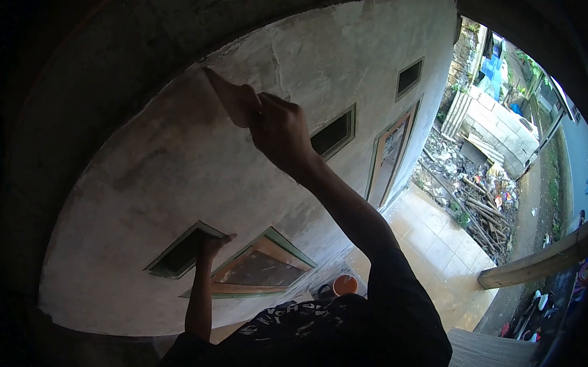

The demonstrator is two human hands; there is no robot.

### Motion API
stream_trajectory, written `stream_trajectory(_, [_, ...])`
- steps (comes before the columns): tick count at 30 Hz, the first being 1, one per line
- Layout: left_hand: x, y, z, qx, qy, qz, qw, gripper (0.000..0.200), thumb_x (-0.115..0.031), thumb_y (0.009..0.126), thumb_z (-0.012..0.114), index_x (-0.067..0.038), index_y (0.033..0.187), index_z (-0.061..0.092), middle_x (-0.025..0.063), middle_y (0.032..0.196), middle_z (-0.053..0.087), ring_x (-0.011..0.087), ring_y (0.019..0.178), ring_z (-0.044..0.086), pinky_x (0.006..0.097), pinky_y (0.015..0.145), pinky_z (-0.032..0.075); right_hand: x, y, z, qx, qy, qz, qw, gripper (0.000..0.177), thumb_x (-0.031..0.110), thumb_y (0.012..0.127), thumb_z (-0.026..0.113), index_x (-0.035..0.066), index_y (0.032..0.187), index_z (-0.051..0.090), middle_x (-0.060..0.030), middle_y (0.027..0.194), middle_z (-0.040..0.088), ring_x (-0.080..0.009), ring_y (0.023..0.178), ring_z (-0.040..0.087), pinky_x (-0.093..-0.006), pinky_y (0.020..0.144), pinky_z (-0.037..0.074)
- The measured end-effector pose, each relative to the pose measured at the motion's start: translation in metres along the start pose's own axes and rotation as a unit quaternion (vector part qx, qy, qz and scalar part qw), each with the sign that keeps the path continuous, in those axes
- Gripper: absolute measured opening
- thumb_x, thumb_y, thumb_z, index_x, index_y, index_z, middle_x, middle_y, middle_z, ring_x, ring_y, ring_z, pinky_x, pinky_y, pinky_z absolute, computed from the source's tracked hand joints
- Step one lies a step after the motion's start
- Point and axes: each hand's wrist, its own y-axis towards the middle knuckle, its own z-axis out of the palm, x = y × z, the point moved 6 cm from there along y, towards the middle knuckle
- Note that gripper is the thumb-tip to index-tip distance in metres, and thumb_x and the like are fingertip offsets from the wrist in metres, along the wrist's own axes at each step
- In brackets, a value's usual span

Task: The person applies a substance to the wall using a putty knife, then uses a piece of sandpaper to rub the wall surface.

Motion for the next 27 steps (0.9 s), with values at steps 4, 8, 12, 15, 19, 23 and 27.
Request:
stream_trajectory(4, [0.01, 0.001, 0.003, -0.003, 0.003, 0.011, 1.0, 0.088, -0.047, 0.056, 0.086, 0.003, 0.121, 0.053, 0.0192, 0.119, 0.061, 0.0302, 0.109, 0.06, 0.038, 0.095, 0.046, -0.067, 0.018, -0.035, -0.085, 0.235, 0.25, 0.935, 0.025, 0.019, 0.094, 0.061, -0.003, 0.082, 0.061, -0.0041, 0.061, 0.059, -0.0087, 0.048, 0.053, -0.0245, 0.043, 0.04])
stream_trajectory(8, [0.009, 0.003, 0.002, -0.027, -0.003, 0.034, 0.999, 0.088, -0.047, 0.056, 0.087, 0.004, 0.12, 0.053, 0.0208, 0.119, 0.061, 0.0313, 0.109, 0.06, 0.0387, 0.095, 0.046, -0.103, 0.012, -0.027, -0.147, 0.381, 0.26, 0.875, 0.023, 0.018, 0.093, 0.061, -0.004, 0.099, 0.064, -0.0061, 0.074, 0.061, -0.012, 0.054, 0.055, -0.0246, 0.048, 0.043])
stream_trajectory(12, [0.016, 0.004, 0.002, -0.035, 0.012, 0.014, 0.999, 0.091, -0.047, 0.055, 0.087, 0.004, 0.122, 0.052, 0.0211, 0.121, 0.06, 0.0318, 0.109, 0.059, 0.0382, 0.096, 0.045, -0.106, 0.006, -0.004, -0.189, 0.425, 0.343, 0.816, 0.03, 0.021, 0.093, 0.062, -0.006, 0.105, 0.062, -0.0122, 0.082, 0.066, -0.0203, 0.062, 0.065, -0.027, 0.048, 0.049])
stream_trajectory(15, [0.013, 0.004, 0.003, -0.027, 0.029, 0.018, 0.999, 0.093, -0.047, 0.055, 0.087, 0.005, 0.124, 0.051, 0.0211, 0.122, 0.059, 0.0314, 0.11, 0.059, 0.0372, 0.097, 0.045, -0.094, 0.01, 0.004, -0.234, 0.445, 0.316, 0.804, 0.029, 0.021, 0.093, 0.062, -0.006, 0.103, 0.062, -0.012, 0.082, 0.066, -0.0201, 0.063, 0.065, -0.0289, 0.051, 0.053])
stream_trajectory(19, [0.01, -0.001, 0.002, -0.001, -0.01, -0.029, 1.0, 0.093, -0.048, 0.055, 0.087, 0.004, 0.124, 0.051, 0.0212, 0.123, 0.059, 0.0306, 0.111, 0.058, 0.0367, 0.097, 0.044, -0.092, 0.014, 0.018, -0.27, 0.43, 0.322, 0.799, 0.024, 0.02, 0.093, 0.062, -0.003, 0.1, 0.064, -0.0093, 0.084, 0.067, -0.0173, 0.063, 0.065, -0.0261, 0.045, 0.046])
stream_trajectory(23, [0.01, 0.0, 0.002, -0.009, -0.009, -0.004, 1.0, 0.09, -0.047, 0.056, 0.086, 0.004, 0.122, 0.052, 0.0201, 0.121, 0.06, 0.0299, 0.11, 0.059, 0.0372, 0.096, 0.045, -0.084, 0.015, 0.007, -0.28, 0.326, 0.323, 0.843, 0.023, 0.016, 0.088, 0.066, -0.007, 0.093, 0.063, -0.0119, 0.073, 0.066, -0.0194, 0.051, 0.064, -0.0265, 0.036, 0.043])
stream_trajectory(27, [0.027, 0.006, 0.008, -0.022, -0.006, 0.01, 1.0, 0.087, -0.048, 0.056, 0.086, 0.003, 0.119, 0.055, 0.0186, 0.117, 0.063, 0.0309, 0.105, 0.061, 0.0382, 0.093, 0.047, -0.097, 0.008, -0.006, -0.257, 0.252, 0.318, 0.877, 0.027, 0.015, 0.088, 0.067, -0.011, 0.086, 0.061, -0.0136, 0.07, 0.065, -0.0201, 0.047, 0.064, -0.027, 0.034, 0.044])
